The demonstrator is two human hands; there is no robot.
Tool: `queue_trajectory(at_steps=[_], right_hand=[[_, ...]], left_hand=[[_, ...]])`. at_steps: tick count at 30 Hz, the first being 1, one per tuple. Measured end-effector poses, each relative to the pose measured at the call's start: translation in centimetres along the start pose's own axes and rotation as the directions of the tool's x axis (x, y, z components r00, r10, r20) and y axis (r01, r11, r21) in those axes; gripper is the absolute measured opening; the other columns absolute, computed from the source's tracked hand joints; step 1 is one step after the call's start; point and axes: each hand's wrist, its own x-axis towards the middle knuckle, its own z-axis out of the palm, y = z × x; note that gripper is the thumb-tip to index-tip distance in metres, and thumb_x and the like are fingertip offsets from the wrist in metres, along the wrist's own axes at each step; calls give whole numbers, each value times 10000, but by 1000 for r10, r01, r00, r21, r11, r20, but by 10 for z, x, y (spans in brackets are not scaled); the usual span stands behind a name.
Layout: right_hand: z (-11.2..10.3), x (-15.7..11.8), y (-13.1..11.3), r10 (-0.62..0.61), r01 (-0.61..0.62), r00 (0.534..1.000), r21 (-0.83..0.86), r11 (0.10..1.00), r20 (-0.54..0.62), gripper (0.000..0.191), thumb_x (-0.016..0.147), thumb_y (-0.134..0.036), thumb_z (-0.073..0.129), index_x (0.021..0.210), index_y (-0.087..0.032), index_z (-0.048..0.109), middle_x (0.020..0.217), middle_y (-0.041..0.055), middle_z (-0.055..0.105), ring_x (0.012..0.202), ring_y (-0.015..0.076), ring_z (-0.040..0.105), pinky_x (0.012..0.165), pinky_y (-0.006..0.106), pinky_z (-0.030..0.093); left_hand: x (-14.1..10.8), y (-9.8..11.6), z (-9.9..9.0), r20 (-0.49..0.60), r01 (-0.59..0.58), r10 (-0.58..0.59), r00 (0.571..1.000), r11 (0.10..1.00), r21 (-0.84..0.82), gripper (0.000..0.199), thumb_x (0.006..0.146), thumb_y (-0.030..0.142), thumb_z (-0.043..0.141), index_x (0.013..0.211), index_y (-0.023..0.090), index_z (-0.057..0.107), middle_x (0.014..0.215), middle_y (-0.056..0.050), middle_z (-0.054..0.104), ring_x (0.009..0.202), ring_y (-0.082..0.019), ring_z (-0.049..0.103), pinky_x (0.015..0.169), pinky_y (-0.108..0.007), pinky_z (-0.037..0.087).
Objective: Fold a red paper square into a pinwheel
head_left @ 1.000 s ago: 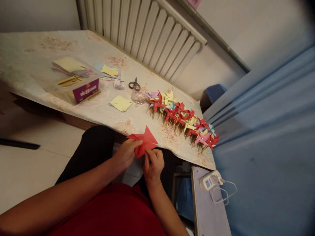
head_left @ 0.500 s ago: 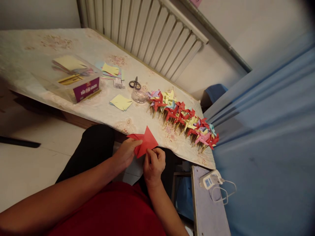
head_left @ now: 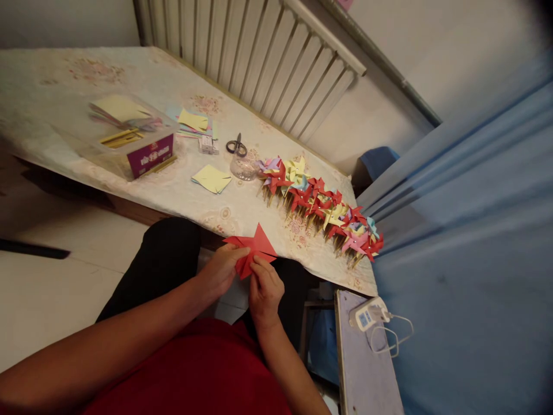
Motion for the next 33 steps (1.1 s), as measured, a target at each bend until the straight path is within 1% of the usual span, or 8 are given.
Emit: queue_trajectory(at_steps=[5, 9, 13, 16, 19, 22, 26, 33], right_hand=[[-1, 2, -3, -1, -1, 999, 33, 999, 50, 300, 901, -63, 465, 1065, -194, 679, 1100, 103, 725, 1041, 189, 687, 864, 340, 596], [-1, 2, -4, 20, -24, 998, 77, 997, 55, 289, 902, -72, 468, 1043, -205, 682, 1025, 79, 740, 980, 178, 702, 829, 322, 598], [-2, 6, -7, 92, -95, 995, 116, 989, 31, 264, 912, -93, 476, 1017, -209, 688, 983, 71, 734, 948, 172, 691, 820, 320, 583], [-3, 9, -10, 200, -199, 980, 129, 971, 1, 230, 920, -130, 487, 960, -206, 700, 921, 60, 723, 895, 172, 678, 798, 322, 566], [-2, 12, -13, 370, -365, 929, 131, 922, -14, 206, 921, -186, 499, 933, -200, 704, 866, 47, 713, 814, 170, 668, 749, 309, 550], [2, 13, -12, 539, -530, 842, 140, 837, -34, 171, 899, -243, 536, 937, -184, 692, 825, 38, 706, 716, 159, 649, 673, 279, 531], [6, 15, -8, 665, -649, 745, 169, 742, -59, 136, 846, -282, 597, 869, -167, 665, 741, 17, 682, 601, 137, 598, 595, 245, 491], [6, 22, -6, 689, -671, 724, 220, 708, -8, 146, 844, -284, 581, 803, -173, 667, 716, 8, 676, 634, 145, 608, 637, 244, 487]], left_hand=[[2, -2, -1, 31, 14, -15, 999, 999, 46, 158, 635, 220, 706, 585, 181, 560, 588, 25, 568, 534, -93, 477, 517, -219, 372], [1, -2, -1, 41, 1, -5, 999, 997, 75, 204, 642, 219, 689, 546, 191, 511, 516, 50, 485, 475, -80, 402, 463, -219, 301], [0, -2, 0, 8, -7, 7, 1000, 996, 91, 196, 651, 208, 680, 547, 191, 515, 525, 45, 495, 485, -85, 411, 464, -224, 298], [0, -2, 0, 14, -20, 18, 1000, 993, 113, 187, 659, 198, 675, 549, 191, 524, 523, 43, 505, 489, -90, 422, 474, -227, 314], [-1, -1, 2, 21, -11, 8, 1000, 993, 122, 131, 652, 217, 690, 595, 182, 578, 562, 26, 561, 514, -102, 468, 490, -229, 346], [-2, 0, 4, -3, -6, 7, 1000, 989, 147, 143, 640, 228, 701, 571, 187, 583, 536, 29, 552, 505, -101, 470, 482, -224, 346], [-3, -1, 5, -4, -16, 17, 1000, 985, 174, 135, 639, 248, 707, 577, 186, 605, 562, 19, 589, 515, -101, 489, 499, -227, 365], [-2, -2, 5, -57, -27, 38, 998, 985, 172, 172, 602, 262, 742, 580, 176, 595, 573, 26, 598, 545, -102, 509, 531, -226, 385]])
